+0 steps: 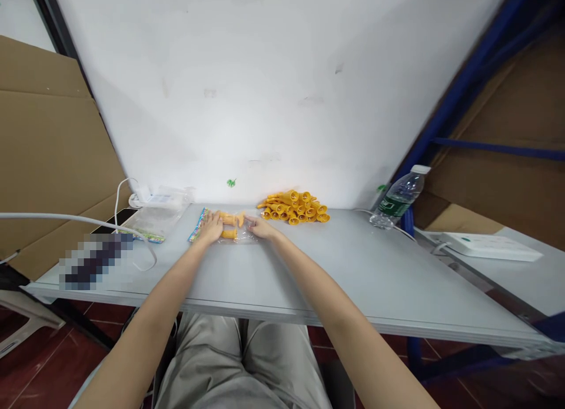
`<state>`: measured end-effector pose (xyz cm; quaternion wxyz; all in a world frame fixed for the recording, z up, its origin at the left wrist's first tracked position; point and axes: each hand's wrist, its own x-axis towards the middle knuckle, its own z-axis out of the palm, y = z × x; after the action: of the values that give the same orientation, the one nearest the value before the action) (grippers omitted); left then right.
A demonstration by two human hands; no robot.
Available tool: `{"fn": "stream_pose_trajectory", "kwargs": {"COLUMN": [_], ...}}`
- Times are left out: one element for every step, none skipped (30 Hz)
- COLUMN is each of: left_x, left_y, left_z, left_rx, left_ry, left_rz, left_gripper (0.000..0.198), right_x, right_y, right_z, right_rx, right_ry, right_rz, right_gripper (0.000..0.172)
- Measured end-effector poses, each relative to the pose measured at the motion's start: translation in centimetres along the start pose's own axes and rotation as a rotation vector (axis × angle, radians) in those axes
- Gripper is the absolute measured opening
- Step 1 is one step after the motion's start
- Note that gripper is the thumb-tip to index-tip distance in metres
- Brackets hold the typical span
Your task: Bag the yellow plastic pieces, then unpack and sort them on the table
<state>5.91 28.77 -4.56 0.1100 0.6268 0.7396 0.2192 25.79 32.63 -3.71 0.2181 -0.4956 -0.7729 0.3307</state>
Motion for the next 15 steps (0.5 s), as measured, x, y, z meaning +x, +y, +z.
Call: {"fn": "stream_pose_trajectory", "kwargs": {"left_x": [-0.2, -0.3, -0.5, -0.6, -0.6, -0.6, -0.6, -0.6, -0.6, -0.5, -0.5, -0.5, -0.4, -0.4, -0.4], "left_y": [0.1, 0.3, 0.4, 0.6, 0.7, 0.8, 0.8, 0.9, 0.9, 1.0, 1.0, 1.0, 0.9, 0.9, 0.9], "left_z": [0.2, 0.3, 0.4, 0.4, 0.3, 0.3, 0.2, 0.0, -0.1, -0.2, -0.3, -0.4, -0.4, -0.4, -0.3], "left_rx": [0.042, 0.083, 0.114, 0.137, 0.152, 0.16, 0.163, 0.164, 0.163, 0.162, 0.161, 0.159, 0.158, 0.159, 0.161], "left_ry": [-0.018, -0.038, -0.05, -0.057, -0.064, -0.072, -0.078, -0.084, -0.089, -0.095, -0.1, -0.104, -0.106, -0.104, -0.099], "left_rz": [0.003, 0.009, 0.013, 0.014, 0.01, 0.003, -0.005, -0.013, -0.02, -0.027, -0.032, -0.035, -0.037, -0.035, -0.032], "left_gripper": [0.058, 0.059, 0.059, 0.06, 0.06, 0.06, 0.061, 0.061, 0.061, 0.061, 0.061, 0.061, 0.061, 0.061, 0.061], "right_x": [0.0, 0.0, 0.0, -0.1, -0.2, -0.2, -0.3, -0.4, -0.5, -0.6, -0.7, -0.8, -0.9, -0.9, -0.9], "right_y": [-0.1, -0.2, -0.4, -0.5, -0.6, -0.7, -0.8, -0.8, -0.8, -0.7, -0.5, -0.3, 0.0, 0.3, 0.7], "right_z": [-0.3, -0.6, -1.0, -1.5, -2.1, -2.6, -3.3, -3.9, -4.5, -5.0, -5.5, -5.8, -6.1, -6.3, -6.4], "right_rx": [-0.01, -0.023, -0.043, -0.072, -0.108, -0.151, -0.2, -0.257, -0.322, -0.397, -0.481, -0.567, -0.646, -0.711, -0.759], "right_ry": [-0.001, 0.0, 0.008, 0.028, 0.069, 0.131, 0.209, 0.293, 0.374, 0.444, 0.494, 0.52, 0.521, 0.5, 0.467], "right_rz": [-0.008, -0.009, -0.006, 0.0, 0.003, 0.003, -0.002, -0.011, -0.016, -0.014, -0.008, 0.003, 0.022, 0.05, 0.079], "right_gripper": [0.063, 0.061, 0.057, 0.052, 0.045, 0.04, 0.037, 0.036, 0.035, 0.036, 0.036, 0.036, 0.036, 0.036, 0.036]}}
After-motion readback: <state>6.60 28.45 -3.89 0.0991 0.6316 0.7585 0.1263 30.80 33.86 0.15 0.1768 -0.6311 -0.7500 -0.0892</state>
